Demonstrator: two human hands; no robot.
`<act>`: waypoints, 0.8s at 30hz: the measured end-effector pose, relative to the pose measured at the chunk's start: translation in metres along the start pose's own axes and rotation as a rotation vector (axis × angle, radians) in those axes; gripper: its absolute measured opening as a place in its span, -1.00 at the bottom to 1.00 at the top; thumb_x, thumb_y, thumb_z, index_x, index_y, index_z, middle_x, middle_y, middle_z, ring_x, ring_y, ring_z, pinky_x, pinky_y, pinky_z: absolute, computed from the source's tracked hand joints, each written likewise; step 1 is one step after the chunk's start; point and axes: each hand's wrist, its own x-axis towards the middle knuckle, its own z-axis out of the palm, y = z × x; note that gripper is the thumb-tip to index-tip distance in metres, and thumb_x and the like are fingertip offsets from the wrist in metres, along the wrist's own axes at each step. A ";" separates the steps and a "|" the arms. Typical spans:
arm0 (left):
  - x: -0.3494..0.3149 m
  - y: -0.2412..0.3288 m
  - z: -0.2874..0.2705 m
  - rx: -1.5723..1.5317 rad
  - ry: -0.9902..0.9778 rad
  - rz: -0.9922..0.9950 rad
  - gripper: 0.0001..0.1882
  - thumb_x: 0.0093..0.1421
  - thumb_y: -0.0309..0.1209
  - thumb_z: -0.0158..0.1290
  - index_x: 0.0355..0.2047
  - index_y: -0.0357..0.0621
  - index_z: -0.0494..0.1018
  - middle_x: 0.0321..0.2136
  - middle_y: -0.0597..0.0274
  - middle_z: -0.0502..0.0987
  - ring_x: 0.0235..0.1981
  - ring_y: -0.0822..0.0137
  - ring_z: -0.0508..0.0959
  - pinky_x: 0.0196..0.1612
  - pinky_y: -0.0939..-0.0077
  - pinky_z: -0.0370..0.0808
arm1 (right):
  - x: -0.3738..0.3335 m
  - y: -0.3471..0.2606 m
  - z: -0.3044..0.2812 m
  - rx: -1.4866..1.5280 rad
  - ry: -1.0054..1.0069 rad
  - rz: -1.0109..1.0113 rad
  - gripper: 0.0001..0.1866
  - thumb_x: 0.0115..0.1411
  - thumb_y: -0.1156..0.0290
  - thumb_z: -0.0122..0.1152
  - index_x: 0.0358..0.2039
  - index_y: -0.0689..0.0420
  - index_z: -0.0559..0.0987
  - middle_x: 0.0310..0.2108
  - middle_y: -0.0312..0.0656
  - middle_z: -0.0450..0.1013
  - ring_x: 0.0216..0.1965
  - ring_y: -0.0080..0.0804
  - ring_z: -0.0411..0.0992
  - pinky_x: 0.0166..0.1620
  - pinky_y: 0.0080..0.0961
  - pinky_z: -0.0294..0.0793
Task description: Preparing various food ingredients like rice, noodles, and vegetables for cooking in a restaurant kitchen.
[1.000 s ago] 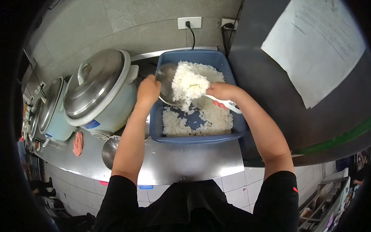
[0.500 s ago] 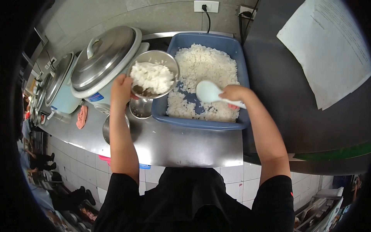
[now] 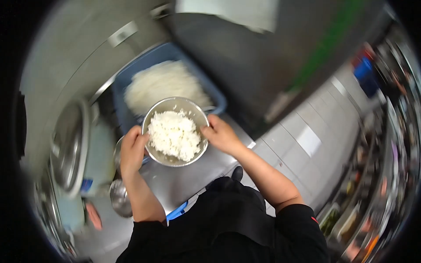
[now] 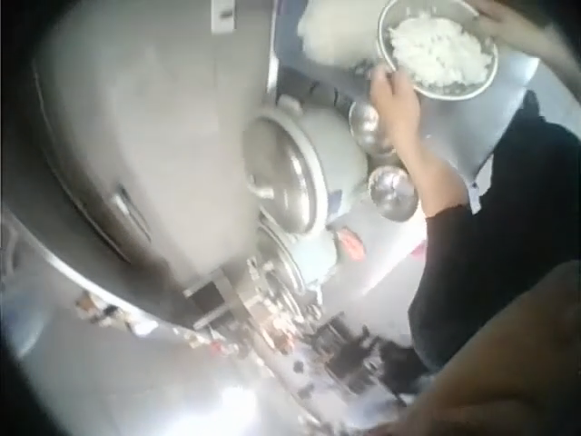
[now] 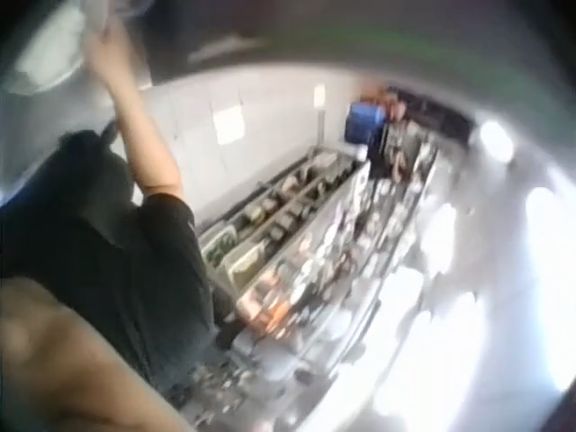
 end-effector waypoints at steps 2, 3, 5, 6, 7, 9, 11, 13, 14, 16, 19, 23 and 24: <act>0.073 0.035 0.017 -0.171 -0.190 0.090 -0.87 0.20 -0.44 -0.05 -0.42 -0.27 0.37 -0.36 0.12 0.52 -0.57 0.45 0.48 -0.54 0.55 0.47 | 0.019 0.014 -0.022 0.093 0.274 -0.001 -0.76 0.16 0.27 0.10 -0.34 0.21 0.45 -0.51 -0.22 0.40 -0.43 -0.50 0.34 -0.34 -0.45 0.37; 0.103 0.050 0.027 -0.341 -0.280 0.077 -0.88 0.22 -0.44 -0.05 -0.36 -0.27 0.39 -0.20 0.03 0.54 -0.55 0.43 0.50 -0.52 0.55 0.47 | 0.024 0.019 -0.032 0.109 0.382 0.004 -0.76 0.16 0.27 0.10 -0.33 0.21 0.45 -0.50 -0.23 0.40 -0.43 -0.50 0.34 -0.34 -0.45 0.37; 0.117 0.048 0.069 -0.266 -0.430 0.171 -0.86 0.24 -0.49 -0.08 -0.21 -0.26 0.38 0.08 -0.05 0.38 -0.38 0.41 0.54 -0.36 0.57 0.48 | -0.014 0.058 -0.053 0.112 0.566 0.042 -0.75 0.16 0.27 0.10 -0.32 0.21 0.45 -0.49 -0.23 0.40 -0.43 -0.51 0.33 -0.34 -0.45 0.37; 0.117 0.047 0.093 -0.249 -0.477 0.216 -0.84 0.23 -0.52 -0.08 -0.18 -0.25 0.37 0.09 -0.03 0.37 -0.32 0.41 0.54 -0.31 0.58 0.48 | -0.039 0.081 -0.057 0.139 0.621 0.116 -0.79 0.17 0.31 0.10 -0.32 0.20 0.44 -0.47 -0.29 0.37 -0.40 -0.56 0.30 -0.33 -0.51 0.35; 0.113 0.051 0.120 -0.218 -0.547 0.240 -0.83 0.22 -0.56 -0.08 -0.17 -0.24 0.37 0.08 -0.01 0.37 -0.29 0.42 0.53 -0.27 0.59 0.47 | -0.066 0.098 -0.064 0.166 0.666 0.188 -0.82 0.17 0.34 0.11 -0.32 0.19 0.43 -0.45 -0.36 0.35 -0.38 -0.62 0.26 -0.31 -0.57 0.33; 0.109 0.059 0.179 -0.188 -0.710 0.295 -0.76 0.17 -0.66 -0.08 -0.14 -0.23 0.37 0.04 0.05 0.40 -0.22 0.44 0.51 -0.22 0.62 0.45 | -0.120 0.121 -0.077 0.215 0.845 0.269 -0.81 0.16 0.33 0.11 -0.32 0.18 0.44 -0.45 -0.36 0.35 -0.38 -0.61 0.27 -0.32 -0.57 0.33; 0.102 0.058 0.253 -0.223 -0.900 0.340 -0.79 0.11 -0.71 -0.14 -0.28 -0.25 0.42 0.01 0.05 0.42 -0.23 0.42 0.51 -0.22 0.60 0.46 | -0.175 0.160 -0.091 0.287 1.024 0.367 -0.80 0.15 0.32 0.10 -0.33 0.18 0.44 -0.45 -0.36 0.35 -0.39 -0.62 0.27 -0.34 -0.58 0.32; 0.107 0.037 0.339 -0.165 -1.077 0.479 -0.81 0.07 -0.71 -0.16 -0.45 -0.24 0.45 -0.06 0.04 0.47 -0.23 0.37 0.52 -0.22 0.55 0.47 | -0.228 0.196 -0.101 0.317 1.187 0.403 -0.80 0.14 0.32 0.10 -0.34 0.19 0.44 -0.45 -0.36 0.36 -0.40 -0.62 0.27 -0.35 -0.59 0.32; 0.113 0.016 0.382 -0.104 -1.141 0.578 -0.81 0.04 -0.70 -0.15 -0.53 -0.23 0.45 -0.11 0.04 0.49 -0.24 0.34 0.53 -0.22 0.52 0.48 | -0.252 0.207 -0.104 0.363 1.322 0.439 -0.82 0.13 0.35 0.10 -0.33 0.19 0.44 -0.44 -0.35 0.37 -0.39 -0.62 0.29 -0.34 -0.59 0.32; 0.115 -0.039 0.460 0.084 -1.175 0.478 -0.79 0.10 -0.56 -0.14 -0.59 -0.19 0.47 -0.28 0.00 0.57 -0.28 0.33 0.55 -0.25 0.46 0.48 | -0.298 0.222 -0.121 0.409 1.485 0.472 -0.83 0.13 0.38 0.09 -0.33 0.20 0.44 -0.43 -0.33 0.38 -0.38 -0.62 0.30 -0.33 -0.60 0.33; 0.128 -0.135 0.524 0.699 -1.187 0.460 -0.77 0.11 -0.37 -0.08 -0.53 -0.16 0.53 -0.47 0.03 0.59 -0.34 0.28 0.59 -0.29 0.38 0.49 | -0.349 0.229 -0.139 0.708 1.810 0.381 -0.86 0.12 0.44 0.06 -0.31 0.20 0.42 -0.41 -0.29 0.41 -0.38 -0.58 0.36 -0.34 -0.61 0.37; 0.143 -0.191 0.562 1.238 -1.462 0.432 -0.62 0.06 -0.10 -0.05 -0.38 -0.12 0.59 -0.44 -0.01 0.59 -0.33 0.07 0.60 -0.28 0.18 0.50 | -0.458 0.226 -0.221 0.633 2.245 0.239 -0.88 0.15 0.43 0.06 -0.32 0.19 0.43 -0.46 -0.29 0.43 -0.52 -0.63 0.36 -0.47 -0.66 0.39; 0.160 -0.202 0.556 1.211 -1.569 0.690 -0.58 0.04 -0.05 -0.05 -0.38 -0.12 0.59 -0.44 -0.04 0.59 -0.34 0.05 0.60 -0.28 0.16 0.49 | -0.478 0.224 -0.240 0.649 2.320 0.159 -0.90 0.17 0.42 0.04 -0.36 0.18 0.40 -0.45 -0.28 0.44 -0.53 -0.58 0.39 -0.47 -0.60 0.45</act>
